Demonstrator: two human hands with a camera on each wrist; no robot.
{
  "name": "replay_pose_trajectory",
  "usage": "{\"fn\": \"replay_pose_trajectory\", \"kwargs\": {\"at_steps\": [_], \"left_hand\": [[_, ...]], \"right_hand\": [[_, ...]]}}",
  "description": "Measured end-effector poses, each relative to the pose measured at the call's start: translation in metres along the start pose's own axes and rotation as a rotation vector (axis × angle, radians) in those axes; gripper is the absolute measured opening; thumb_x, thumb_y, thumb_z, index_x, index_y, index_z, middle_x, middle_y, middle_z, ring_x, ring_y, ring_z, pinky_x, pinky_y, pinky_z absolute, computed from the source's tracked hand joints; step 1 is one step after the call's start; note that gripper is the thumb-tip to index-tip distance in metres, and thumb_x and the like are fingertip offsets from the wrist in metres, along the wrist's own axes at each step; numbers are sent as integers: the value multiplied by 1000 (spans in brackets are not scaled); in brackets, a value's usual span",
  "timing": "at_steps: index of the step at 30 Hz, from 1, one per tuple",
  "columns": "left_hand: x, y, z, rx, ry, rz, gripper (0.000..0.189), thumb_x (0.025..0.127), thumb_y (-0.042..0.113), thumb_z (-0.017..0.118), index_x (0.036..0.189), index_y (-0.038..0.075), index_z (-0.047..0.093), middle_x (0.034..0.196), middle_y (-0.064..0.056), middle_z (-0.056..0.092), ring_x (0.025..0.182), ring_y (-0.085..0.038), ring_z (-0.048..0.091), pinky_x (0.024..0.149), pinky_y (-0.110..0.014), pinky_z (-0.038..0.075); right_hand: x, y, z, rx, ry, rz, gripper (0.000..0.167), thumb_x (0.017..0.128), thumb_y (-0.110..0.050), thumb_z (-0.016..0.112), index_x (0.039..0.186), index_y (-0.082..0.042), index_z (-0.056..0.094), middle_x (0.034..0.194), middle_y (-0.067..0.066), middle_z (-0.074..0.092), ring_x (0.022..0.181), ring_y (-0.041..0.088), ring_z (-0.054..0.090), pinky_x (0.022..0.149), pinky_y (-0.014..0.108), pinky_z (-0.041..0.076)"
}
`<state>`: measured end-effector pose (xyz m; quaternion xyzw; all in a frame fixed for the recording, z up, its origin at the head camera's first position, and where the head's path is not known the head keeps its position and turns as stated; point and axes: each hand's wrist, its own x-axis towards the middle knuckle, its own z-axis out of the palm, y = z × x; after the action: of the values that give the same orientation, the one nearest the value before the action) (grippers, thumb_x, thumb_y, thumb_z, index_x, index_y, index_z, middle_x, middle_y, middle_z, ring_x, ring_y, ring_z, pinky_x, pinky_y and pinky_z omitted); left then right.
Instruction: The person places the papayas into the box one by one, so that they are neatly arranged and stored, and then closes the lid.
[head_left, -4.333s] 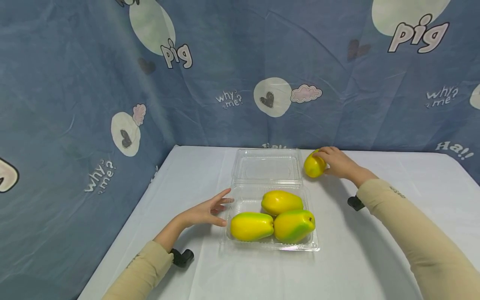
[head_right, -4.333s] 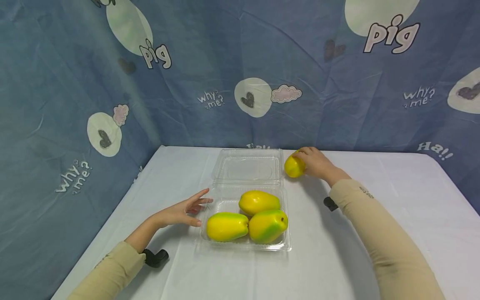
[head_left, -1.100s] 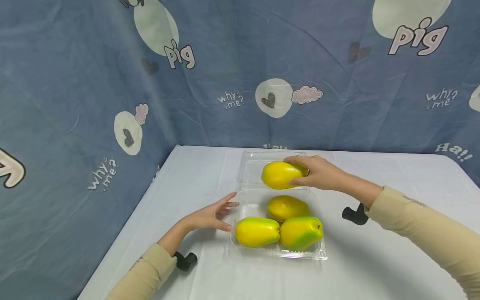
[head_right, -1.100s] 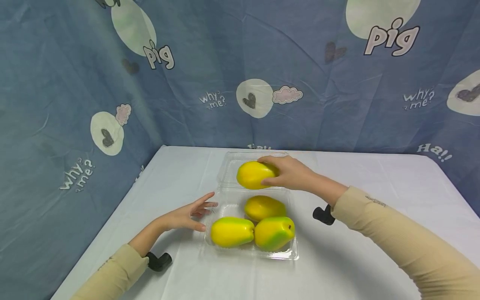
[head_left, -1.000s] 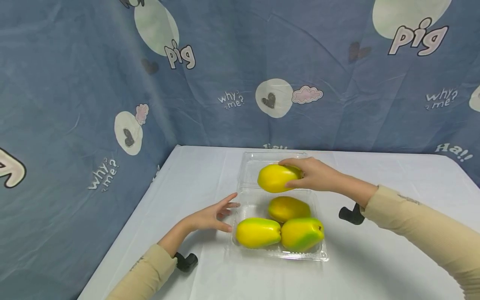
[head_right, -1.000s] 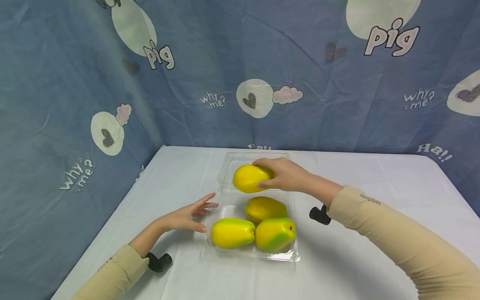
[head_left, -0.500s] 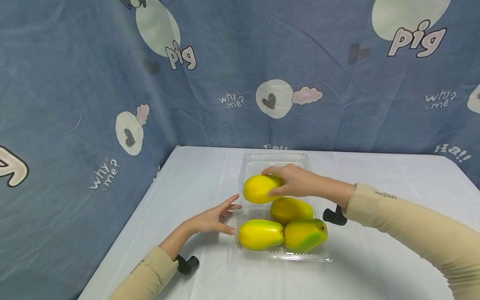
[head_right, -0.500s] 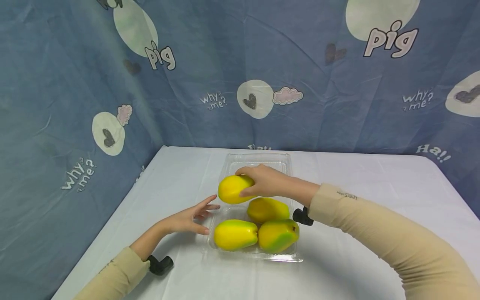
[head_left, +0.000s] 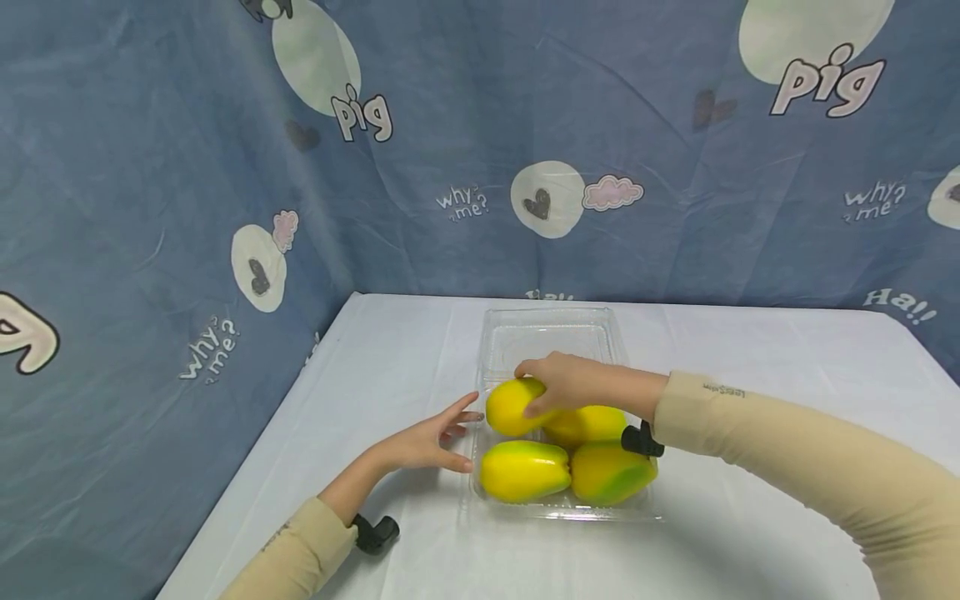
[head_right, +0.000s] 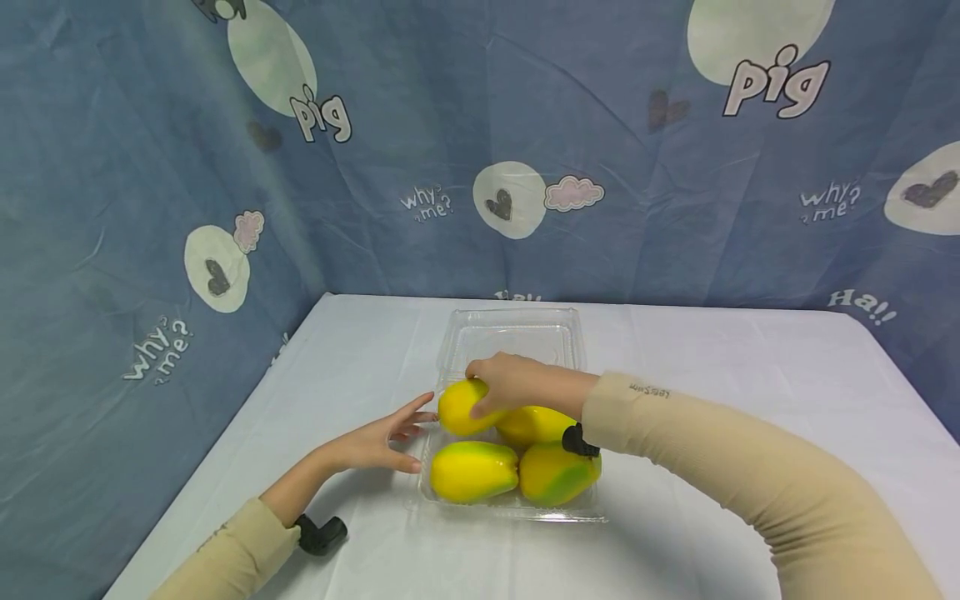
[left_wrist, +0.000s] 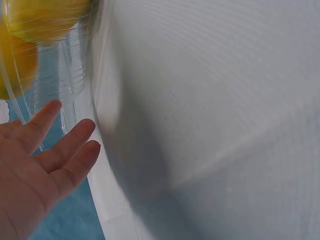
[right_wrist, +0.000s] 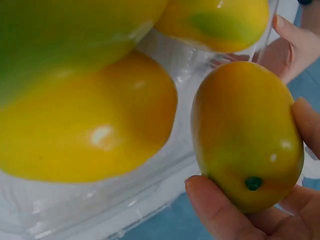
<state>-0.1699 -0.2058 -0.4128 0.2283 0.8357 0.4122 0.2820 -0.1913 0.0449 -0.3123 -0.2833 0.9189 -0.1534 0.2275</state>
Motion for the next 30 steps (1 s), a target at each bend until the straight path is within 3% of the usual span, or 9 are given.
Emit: {"fn": "replay_pose_trajectory", "kwargs": {"at_steps": [8,14,30], "left_hand": [[0,0,1,-2,1,-19,99,78,30,72,149,20,3,146,-12,32,127,-35,36,104,-51,29],[0,1,2,-5,0,-13,98,79,28,71,149,20,3,146,-12,32,127,-36,36,104,-51,29],[-1,3,0,7,1,-14,99,79,30,72,149,17,3,146,-12,32,127,-37,36,103,-52,29]], "right_hand": [[9,-5,7,-19,-41,26,46,83,-27,68,122,-10,50,110,7,60,92,18,54,89,37,46],[11,-5,8,-20,-83,12,43,84,-13,65,124,-11,51,113,9,60,97,20,55,89,38,46],[11,-2,3,-34,-99,-6,41,83,-12,67,122,-9,55,115,12,60,102,23,57,90,37,47]]}}
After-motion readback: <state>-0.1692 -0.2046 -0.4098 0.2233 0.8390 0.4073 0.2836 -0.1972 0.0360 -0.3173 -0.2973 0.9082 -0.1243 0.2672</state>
